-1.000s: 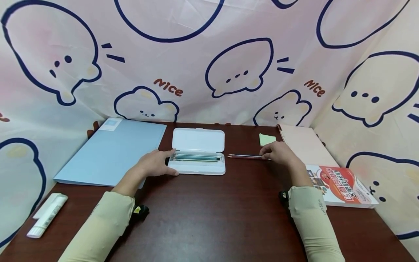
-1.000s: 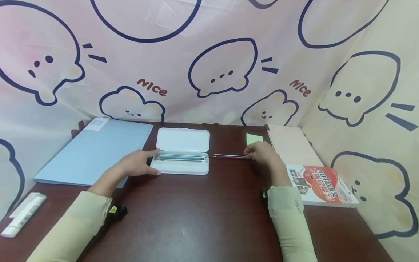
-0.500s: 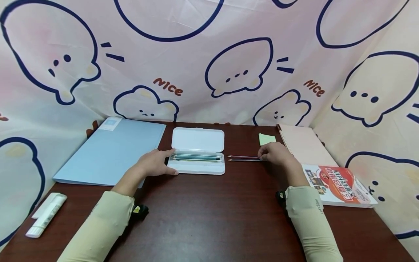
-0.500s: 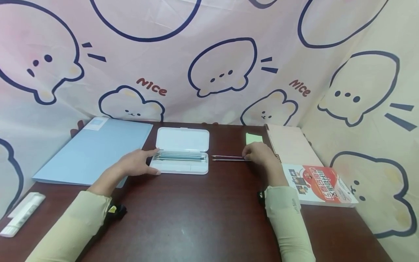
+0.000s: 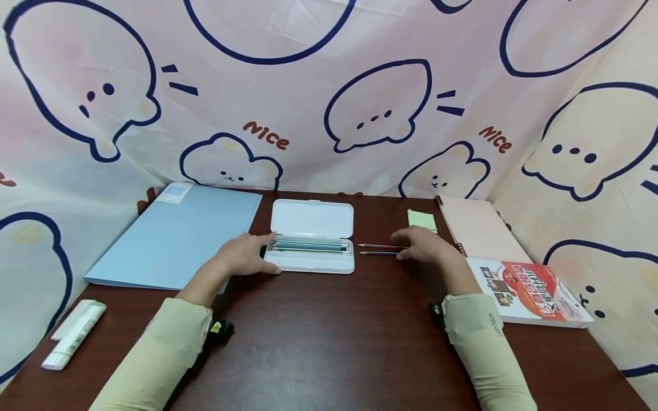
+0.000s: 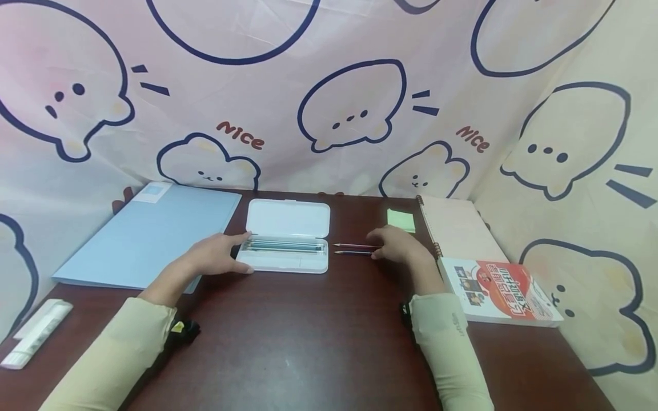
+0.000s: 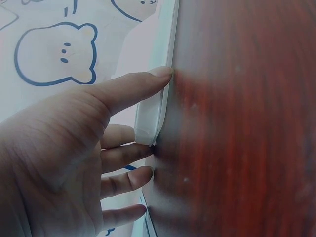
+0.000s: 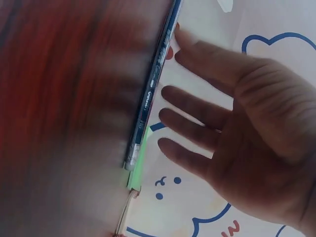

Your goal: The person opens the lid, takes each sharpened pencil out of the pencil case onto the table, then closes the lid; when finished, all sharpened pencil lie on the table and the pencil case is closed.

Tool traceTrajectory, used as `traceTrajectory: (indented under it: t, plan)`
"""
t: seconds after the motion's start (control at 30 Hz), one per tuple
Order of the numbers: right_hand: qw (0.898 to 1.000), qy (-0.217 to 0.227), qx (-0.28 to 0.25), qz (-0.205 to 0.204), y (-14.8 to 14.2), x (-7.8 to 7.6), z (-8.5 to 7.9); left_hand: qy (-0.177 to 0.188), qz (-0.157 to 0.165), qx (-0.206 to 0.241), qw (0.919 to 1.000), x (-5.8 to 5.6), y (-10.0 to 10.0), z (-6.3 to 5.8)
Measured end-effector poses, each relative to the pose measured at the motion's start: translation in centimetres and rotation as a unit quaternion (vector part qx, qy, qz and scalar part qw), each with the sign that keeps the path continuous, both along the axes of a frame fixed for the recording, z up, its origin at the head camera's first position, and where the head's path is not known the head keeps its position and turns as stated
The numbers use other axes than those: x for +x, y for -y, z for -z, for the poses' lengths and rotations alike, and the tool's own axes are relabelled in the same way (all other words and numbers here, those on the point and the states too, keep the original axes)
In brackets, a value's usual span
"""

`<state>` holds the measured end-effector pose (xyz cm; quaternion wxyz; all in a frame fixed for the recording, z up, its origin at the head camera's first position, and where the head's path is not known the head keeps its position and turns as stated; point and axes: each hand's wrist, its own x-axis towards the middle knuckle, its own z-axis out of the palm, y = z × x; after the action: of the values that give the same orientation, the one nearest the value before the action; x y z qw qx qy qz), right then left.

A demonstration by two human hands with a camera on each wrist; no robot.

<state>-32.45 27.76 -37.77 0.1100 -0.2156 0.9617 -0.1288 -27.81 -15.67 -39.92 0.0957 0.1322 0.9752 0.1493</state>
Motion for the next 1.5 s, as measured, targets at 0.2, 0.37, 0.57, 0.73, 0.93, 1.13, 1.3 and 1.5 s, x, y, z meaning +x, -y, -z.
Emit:
traceTrajectory:
  t: [0.2, 0.37, 0.57, 0.73, 0.93, 1.13, 1.3, 1.5]
  plan:
    - [1.0, -0.01, 0.003, 0.01, 0.3, -0.1, 0.1, 0.003, -0.001, -0.001, 1.0, 0.0, 0.0, -0.1]
    - [1.0, -0.017, 0.0, 0.01, 0.5, -0.7, 0.3, 0.004, -0.005, 0.002, 1.0, 0.0, -0.1, -0.2]
    - [1.0, -0.02, 0.003, 0.006, 0.8, -1.2, 0.7, 0.001, -0.002, 0.003, 1.0, 0.1, -0.3, -0.4]
    - [1.0, -0.021, 0.002, 0.015, 1.0, -1.2, 0.6, 0.001, -0.004, 0.005, 1.0, 0.0, -0.3, -0.4]
    - [0.999, -0.027, 0.016, 0.02, 1.1, -1.2, 0.6, 0.004, -0.003, 0.004, 1.0, 0.1, -0.2, -0.2]
    - [0.999, -0.031, 0.016, 0.025, 1.2, -1.3, 0.5, 0.004, -0.004, 0.003, 1.0, 0.1, 0.0, -0.2]
    - [0.999, -0.033, 0.019, 0.021, 1.1, -1.3, 0.5, 0.004, -0.002, 0.001, 1.0, 0.2, -0.1, -0.3]
    - [0.999, -0.029, 0.018, 0.021, 1.2, -1.2, 0.6, 0.0, -0.001, 0.001, 1.0, 0.2, -0.1, -0.2]
